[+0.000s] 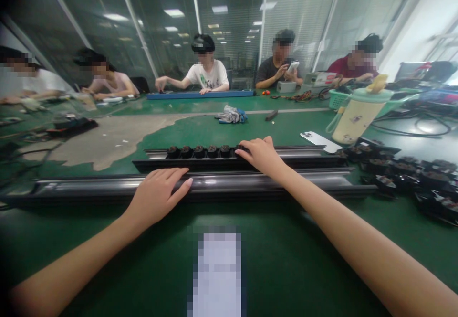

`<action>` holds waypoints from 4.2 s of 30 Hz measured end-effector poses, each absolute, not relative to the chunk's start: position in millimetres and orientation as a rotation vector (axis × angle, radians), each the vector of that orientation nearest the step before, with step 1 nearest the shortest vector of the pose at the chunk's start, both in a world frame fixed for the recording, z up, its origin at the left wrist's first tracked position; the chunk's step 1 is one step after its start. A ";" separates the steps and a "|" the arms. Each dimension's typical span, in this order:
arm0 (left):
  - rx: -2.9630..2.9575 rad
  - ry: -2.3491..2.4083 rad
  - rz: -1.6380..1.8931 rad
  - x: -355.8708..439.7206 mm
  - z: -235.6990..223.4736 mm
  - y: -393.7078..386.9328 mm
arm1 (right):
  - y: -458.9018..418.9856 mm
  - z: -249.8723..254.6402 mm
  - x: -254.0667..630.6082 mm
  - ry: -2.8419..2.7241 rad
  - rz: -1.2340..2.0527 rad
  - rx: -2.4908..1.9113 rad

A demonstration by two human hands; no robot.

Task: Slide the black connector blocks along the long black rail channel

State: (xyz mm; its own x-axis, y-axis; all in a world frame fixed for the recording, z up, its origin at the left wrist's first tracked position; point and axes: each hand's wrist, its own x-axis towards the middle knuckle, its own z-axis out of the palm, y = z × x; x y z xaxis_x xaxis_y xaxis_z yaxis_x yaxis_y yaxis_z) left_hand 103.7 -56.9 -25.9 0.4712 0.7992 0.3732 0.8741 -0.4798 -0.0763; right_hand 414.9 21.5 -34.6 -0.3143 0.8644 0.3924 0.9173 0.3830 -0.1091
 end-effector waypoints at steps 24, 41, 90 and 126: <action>-2.485 -1.444 -0.453 103.7 -28.5 -55.8 | 16.4 -32.6 413.2 -2.209 -0.135 -1.653; -2.484 -1.473 -0.441 104.6 -27.7 -56.0 | 16.2 -32.7 413.7 -2.180 -0.075 -1.636; -2.496 -1.480 -0.461 103.2 -28.4 -55.0 | 18.4 -34.8 414.5 -2.137 -0.105 -1.710; -2.507 -1.492 -0.436 103.9 -26.9 -56.1 | 18.5 -33.9 419.4 -2.109 0.139 -1.919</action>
